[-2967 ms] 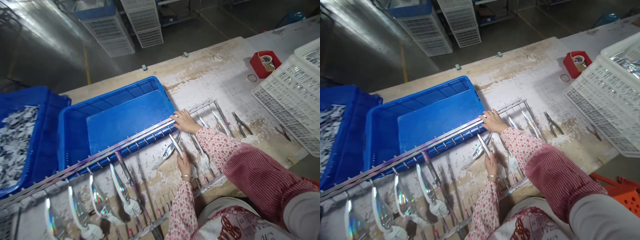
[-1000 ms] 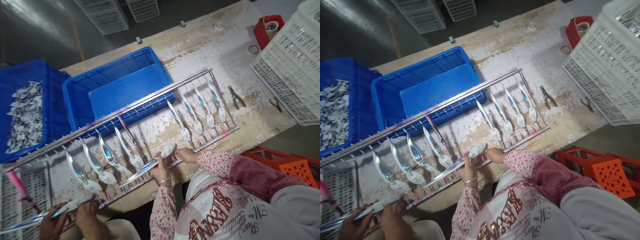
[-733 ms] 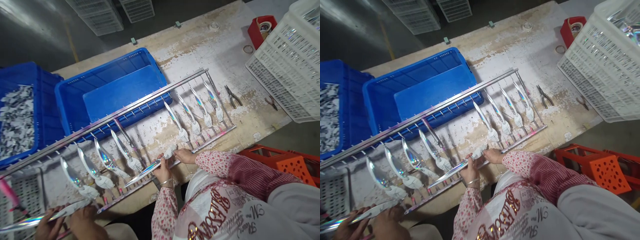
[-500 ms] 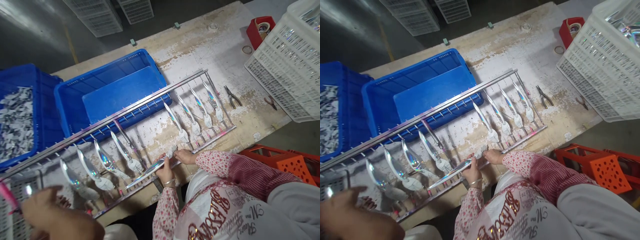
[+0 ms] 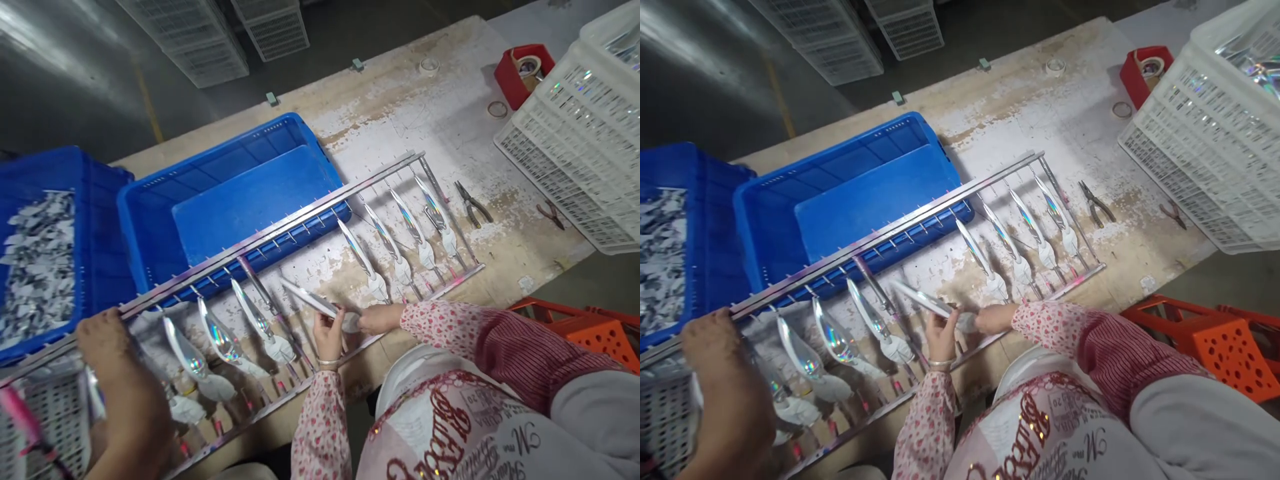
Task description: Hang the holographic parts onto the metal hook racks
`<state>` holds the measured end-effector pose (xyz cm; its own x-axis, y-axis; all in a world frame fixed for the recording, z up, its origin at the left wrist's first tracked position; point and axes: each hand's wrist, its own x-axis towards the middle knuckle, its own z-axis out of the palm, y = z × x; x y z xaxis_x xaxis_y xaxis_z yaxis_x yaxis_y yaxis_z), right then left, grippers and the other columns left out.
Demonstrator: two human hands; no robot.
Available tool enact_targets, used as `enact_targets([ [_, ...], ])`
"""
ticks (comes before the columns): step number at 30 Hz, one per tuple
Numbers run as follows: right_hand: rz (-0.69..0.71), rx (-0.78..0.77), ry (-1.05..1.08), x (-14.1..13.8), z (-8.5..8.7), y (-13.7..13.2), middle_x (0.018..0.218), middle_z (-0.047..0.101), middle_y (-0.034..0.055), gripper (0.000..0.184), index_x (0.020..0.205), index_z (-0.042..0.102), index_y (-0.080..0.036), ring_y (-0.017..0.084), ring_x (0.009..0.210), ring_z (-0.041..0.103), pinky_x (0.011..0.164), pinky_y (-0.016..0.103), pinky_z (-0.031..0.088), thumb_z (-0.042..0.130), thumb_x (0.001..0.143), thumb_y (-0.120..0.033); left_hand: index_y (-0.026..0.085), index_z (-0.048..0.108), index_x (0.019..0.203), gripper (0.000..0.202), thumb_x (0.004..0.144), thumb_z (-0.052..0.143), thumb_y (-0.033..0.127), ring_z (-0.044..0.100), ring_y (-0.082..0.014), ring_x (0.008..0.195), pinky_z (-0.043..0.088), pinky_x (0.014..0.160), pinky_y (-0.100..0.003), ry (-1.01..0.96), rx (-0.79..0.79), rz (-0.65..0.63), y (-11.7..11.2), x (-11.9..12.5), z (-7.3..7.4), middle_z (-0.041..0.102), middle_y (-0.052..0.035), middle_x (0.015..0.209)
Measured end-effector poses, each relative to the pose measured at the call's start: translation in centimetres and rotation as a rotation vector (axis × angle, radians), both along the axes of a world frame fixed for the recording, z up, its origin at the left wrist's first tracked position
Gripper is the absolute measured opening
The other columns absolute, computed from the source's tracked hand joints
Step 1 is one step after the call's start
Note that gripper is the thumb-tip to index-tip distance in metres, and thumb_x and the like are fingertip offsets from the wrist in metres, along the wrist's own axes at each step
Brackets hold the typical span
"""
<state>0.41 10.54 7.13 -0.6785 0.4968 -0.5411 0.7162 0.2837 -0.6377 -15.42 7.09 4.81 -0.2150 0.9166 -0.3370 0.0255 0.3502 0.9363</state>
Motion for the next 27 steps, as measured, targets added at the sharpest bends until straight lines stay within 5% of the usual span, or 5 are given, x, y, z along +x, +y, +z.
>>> enact_targets([
  [4,-0.127,0.238,0.027,0.1,3.9,11.3,0.097,0.072,0.0072,0.021,0.102,0.07,-0.02,0.022,0.09,0.066,0.081,0.033,0.05,0.057,0.088,-0.027,0.017,0.058,0.083,0.036,0.08,0.058,0.053,0.057,-0.0161,0.064,0.047,0.066,-0.03,0.159,-0.004,-0.095,3.2,1.5,-0.6,0.058,-0.0004,0.066],
  [6,-0.27,0.403,0.016,0.6,5.2,17.4,0.132,0.057,0.0125,0.038,0.133,0.053,-0.019,0.027,0.121,0.052,0.102,0.046,0.039,0.04,0.097,-0.025,0.019,0.055,0.077,0.038,0.083,0.05,0.056,0.052,-0.0159,0.057,0.043,0.062,-0.03,0.234,-0.019,-0.072,4.4,2.7,-1.2,0.053,0.0006,0.06],
  [9,-0.37,0.654,-0.06,1.3,5.0,22.8,0.146,0.043,0.0135,0.047,0.14,0.044,-0.018,0.032,0.136,0.034,0.113,0.058,0.02,0.048,0.095,-0.032,0.02,0.052,0.075,0.039,0.082,0.046,0.058,0.051,-0.0172,0.057,0.042,0.062,-0.031,0.327,-0.042,-0.014,5.5,3.8,-2.2,0.053,-0.0005,0.06],
  [15,-0.364,0.805,-0.081,1.2,2.5,22.1,0.143,0.044,0.0142,0.048,0.14,0.042,-0.021,0.032,0.137,0.03,0.115,0.061,0.003,0.049,0.094,-0.034,0.021,0.053,0.078,0.041,0.085,0.041,0.059,0.057,-0.0202,0.064,0.042,0.065,-0.032,0.415,-0.092,0.071,7.0,4.2,-3.0,0.059,-0.0047,0.067],
  [27,-0.37,0.831,-0.049,0.9,1.7,22.4,0.146,0.042,0.0155,0.057,0.143,0.042,-0.019,0.034,0.14,0.026,0.116,0.06,0.006,0.056,0.091,-0.036,0.023,0.048,0.082,0.028,0.083,0.046,0.051,0.062,-0.0251,0.068,0.045,0.066,-0.036,0.504,-0.093,-0.039,8.4,4.0,-2.4,0.062,-0.0077,0.069],
])
